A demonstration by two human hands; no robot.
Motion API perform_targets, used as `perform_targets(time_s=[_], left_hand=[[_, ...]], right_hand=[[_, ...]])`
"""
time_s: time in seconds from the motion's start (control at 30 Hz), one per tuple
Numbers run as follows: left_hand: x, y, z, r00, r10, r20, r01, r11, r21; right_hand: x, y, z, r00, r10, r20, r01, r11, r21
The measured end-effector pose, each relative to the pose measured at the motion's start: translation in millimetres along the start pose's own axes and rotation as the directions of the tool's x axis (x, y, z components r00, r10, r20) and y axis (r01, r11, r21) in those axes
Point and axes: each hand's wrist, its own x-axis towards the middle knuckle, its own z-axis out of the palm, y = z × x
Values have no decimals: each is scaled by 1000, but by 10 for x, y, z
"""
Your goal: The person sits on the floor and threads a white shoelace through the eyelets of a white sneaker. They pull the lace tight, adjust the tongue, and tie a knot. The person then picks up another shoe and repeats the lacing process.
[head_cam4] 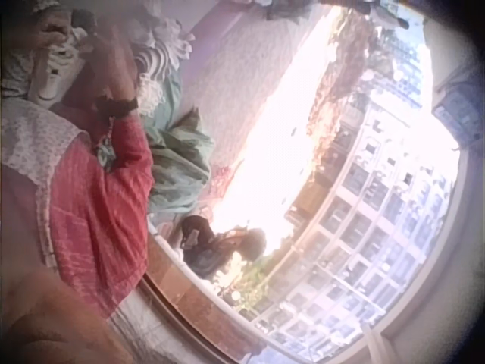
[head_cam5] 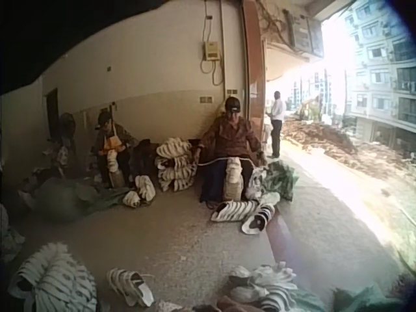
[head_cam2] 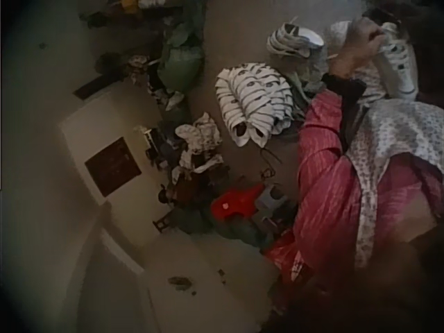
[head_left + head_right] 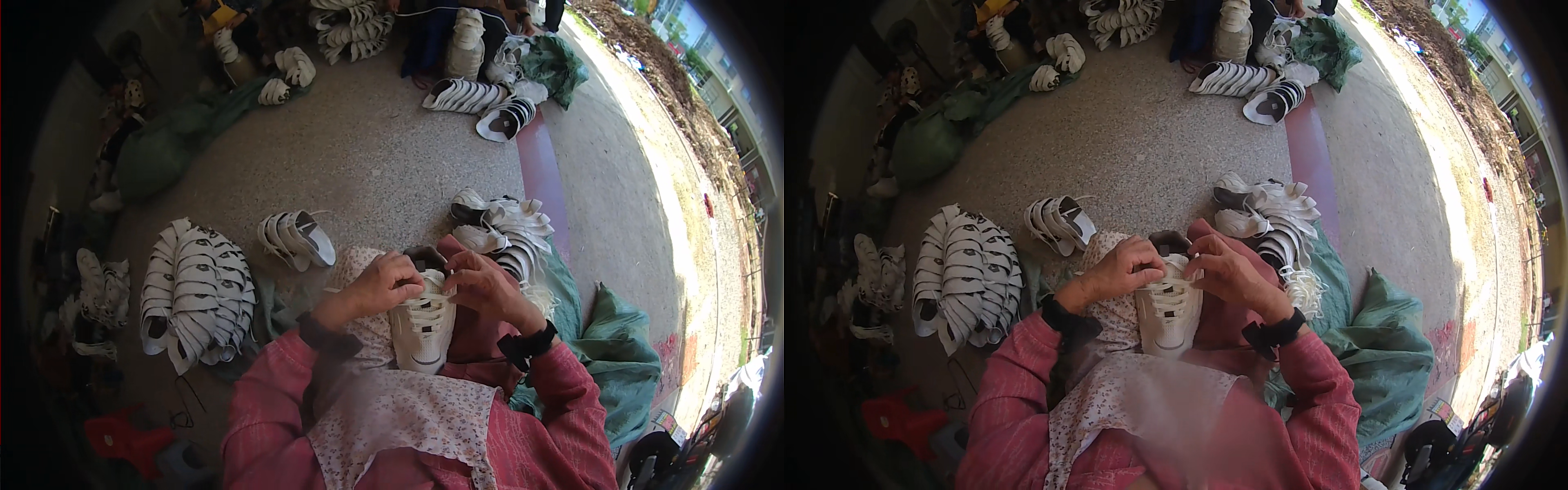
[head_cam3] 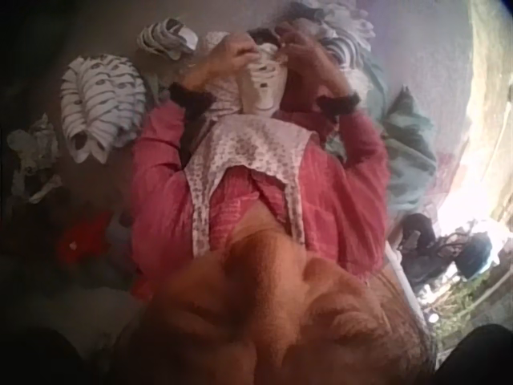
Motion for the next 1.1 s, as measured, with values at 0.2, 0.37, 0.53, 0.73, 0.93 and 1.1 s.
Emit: perform_targets(time_s=[0.2, 0.37, 0.53, 0.73, 0.93, 1.1], left_hand=[[63, -52, -20, 994, -41, 100, 51, 993, -106], [114, -82, 15, 936, -269, 226, 336, 872, -355], [186, -19, 98, 946, -275, 173, 308, 929, -205], [248, 28, 23, 913, -337, 231, 379, 909, -174], [228, 6, -11, 838, -461, 293, 545, 745, -384], [279, 153, -14, 899, -360, 248, 380, 924, -36]], right_hand=[[75, -73, -30, 996, -81, 40, 87, 984, -154], [56, -104, 41, 999, -16, 48, 20, 996, -89], [-114, -525, 217, 940, 111, 323, 15, 931, -365], [49, -466, -41, 998, -41, 37, 54, 866, -496], [171, -236, -220, 948, 209, -240, -266, 934, -237], [142, -127, -83, 984, 152, -91, -150, 988, 30]])
